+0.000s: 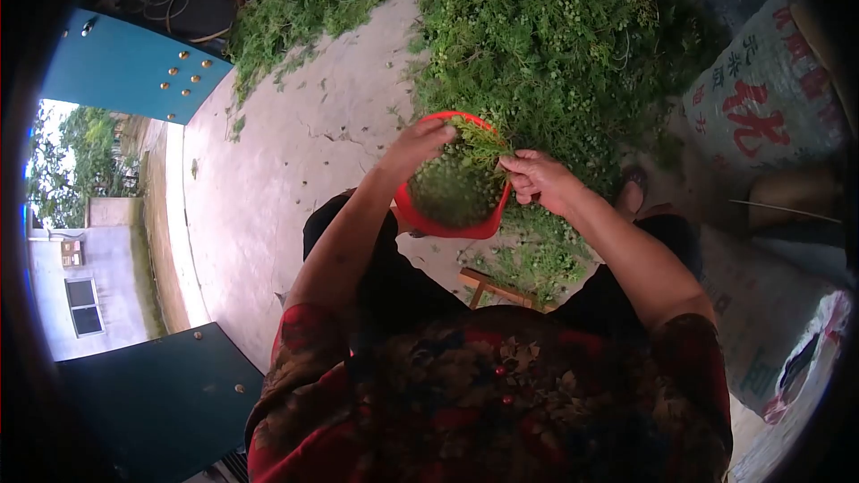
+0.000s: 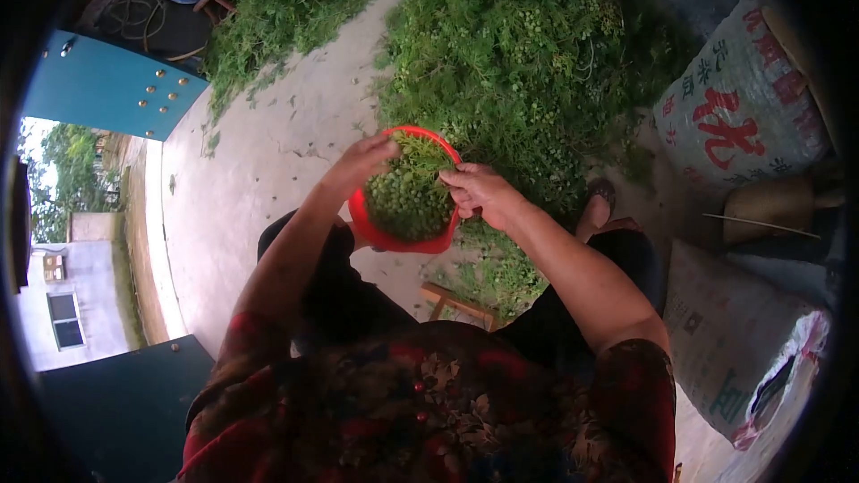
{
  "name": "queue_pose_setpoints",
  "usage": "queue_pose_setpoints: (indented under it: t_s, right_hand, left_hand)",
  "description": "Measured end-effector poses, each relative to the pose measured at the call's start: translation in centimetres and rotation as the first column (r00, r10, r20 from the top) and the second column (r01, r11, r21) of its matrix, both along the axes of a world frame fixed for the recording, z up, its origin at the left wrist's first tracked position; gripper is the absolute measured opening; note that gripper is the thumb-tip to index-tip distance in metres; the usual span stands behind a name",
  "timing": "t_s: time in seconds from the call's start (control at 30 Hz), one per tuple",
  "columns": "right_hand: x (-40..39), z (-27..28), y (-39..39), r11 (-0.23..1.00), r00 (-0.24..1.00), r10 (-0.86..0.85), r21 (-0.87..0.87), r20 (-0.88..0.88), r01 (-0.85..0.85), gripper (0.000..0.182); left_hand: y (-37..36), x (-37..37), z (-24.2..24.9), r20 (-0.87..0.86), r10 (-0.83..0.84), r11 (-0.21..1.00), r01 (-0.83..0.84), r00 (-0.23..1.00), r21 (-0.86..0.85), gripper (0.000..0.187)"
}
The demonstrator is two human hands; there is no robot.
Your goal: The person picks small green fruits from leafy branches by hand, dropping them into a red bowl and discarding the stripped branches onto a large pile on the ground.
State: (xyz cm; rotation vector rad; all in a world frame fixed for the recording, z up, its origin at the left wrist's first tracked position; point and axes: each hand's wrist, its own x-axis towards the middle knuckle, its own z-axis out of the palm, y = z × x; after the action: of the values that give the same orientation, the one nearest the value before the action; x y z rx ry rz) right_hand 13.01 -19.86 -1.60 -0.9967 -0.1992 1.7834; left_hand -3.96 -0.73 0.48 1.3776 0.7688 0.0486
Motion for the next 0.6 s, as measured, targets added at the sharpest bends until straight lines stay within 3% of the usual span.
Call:
queue_pose_setpoints:
  t_s: [0.13,0.23,0.43,0.53,0.6]
  right_hand:
    - [-0.1,-0.1,0.9,1.0,0.999,0.017,-0.003,-0.027,-0.017,0.017]
    - [-0.2,-0.2,1.7,0.998,0.998,0.055,-0.005,-0.03,-0.055,0.018]
    - [-0.1,-0.2,2.6,0.995,0.996,0.085,-0.056,0.01,-0.084,0.019]
    - [-0.2,0.1,2.7,0.992,0.993,0.112,-0.07,0.026,-0.11,0.019]
    - [-0.3,0.7,2.7,0.988,0.988,0.142,-0.072,0.064,-0.138,0.018]
  left_hand:
    - [-0.7,0.6,1.9,0.134,-0.143,0.966,0.168,0.981,-0.199,0.047]
    - [-0.7,0.8,0.2,0.167,-0.099,0.934,0.149,0.981,-0.323,0.043]
    - [-0.3,2.1,0.0,-0.06,-0.249,0.909,0.212,0.967,-0.359,0.024]
    - [-0.4,2.2,-0.1,-0.099,-0.185,0.939,0.146,0.978,-0.31,0.03]
    - [-0.2,2.2,1.8,-0.162,-0.264,0.952,0.229,0.951,-0.205,0.039]
